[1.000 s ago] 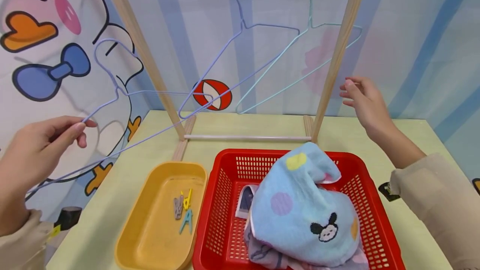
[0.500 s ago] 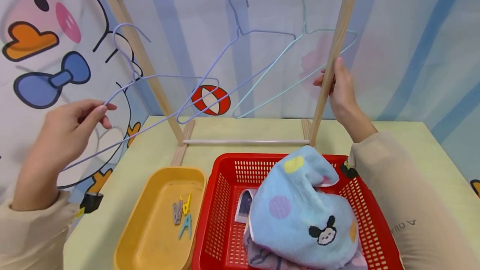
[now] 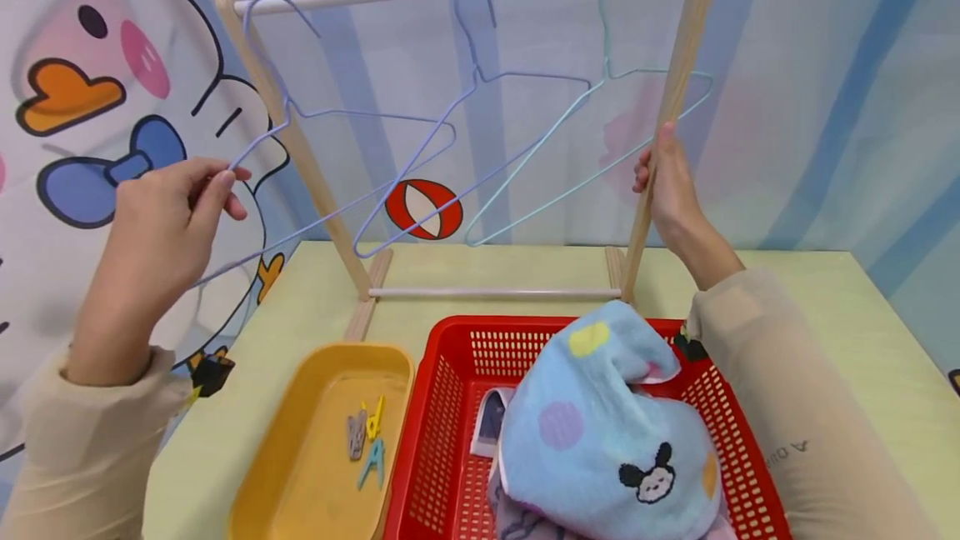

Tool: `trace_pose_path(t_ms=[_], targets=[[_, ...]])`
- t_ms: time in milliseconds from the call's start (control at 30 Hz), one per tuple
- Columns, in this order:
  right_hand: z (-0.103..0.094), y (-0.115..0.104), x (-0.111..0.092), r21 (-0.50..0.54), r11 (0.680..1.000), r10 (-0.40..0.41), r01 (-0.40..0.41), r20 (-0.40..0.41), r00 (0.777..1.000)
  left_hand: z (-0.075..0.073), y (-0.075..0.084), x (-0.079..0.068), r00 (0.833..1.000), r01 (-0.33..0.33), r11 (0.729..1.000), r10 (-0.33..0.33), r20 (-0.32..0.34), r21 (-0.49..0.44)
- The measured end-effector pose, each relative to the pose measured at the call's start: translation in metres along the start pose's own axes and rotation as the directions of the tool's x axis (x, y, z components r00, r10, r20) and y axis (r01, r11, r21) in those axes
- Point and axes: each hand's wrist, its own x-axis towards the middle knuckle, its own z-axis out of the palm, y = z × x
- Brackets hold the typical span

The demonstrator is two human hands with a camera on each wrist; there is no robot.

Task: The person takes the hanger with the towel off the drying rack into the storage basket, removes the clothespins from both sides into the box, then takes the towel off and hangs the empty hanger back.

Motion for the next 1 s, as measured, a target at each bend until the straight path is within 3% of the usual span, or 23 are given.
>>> trace_pose_path(t_ms=[167, 467, 667, 1000], targets=[[0.002, 0.001, 0.000, -0.010, 1.000, 0.006, -0.006, 0.000, 1.000, 0.003, 0.008, 0.015, 0.999, 0.013, 1.000, -0.012, -0.053, 0.016], [0.005, 0.005, 0.000, -0.059, 0.998, -0.009, 0.010, 0.015, 1.000, 0.013, 0.010, 0.038, 0.990, 0.116, 0.993, -0.115, -0.081, 0.010], [0.004, 0.005, 0.000, -0.059, 0.998, -0.021, 0.023, 0.035, 0.999, 0.024, 0.010, 0.046, 0.993, 0.097, 0.995, -0.094, -0.078, 0.033], [-0.002, 0.000, -0.003, -0.051, 0.998, -0.020, 0.022, 0.026, 0.999, 0.043, 0.013, 0.048, 0.997, 0.078, 0.996, -0.077, -0.015, 0.039]])
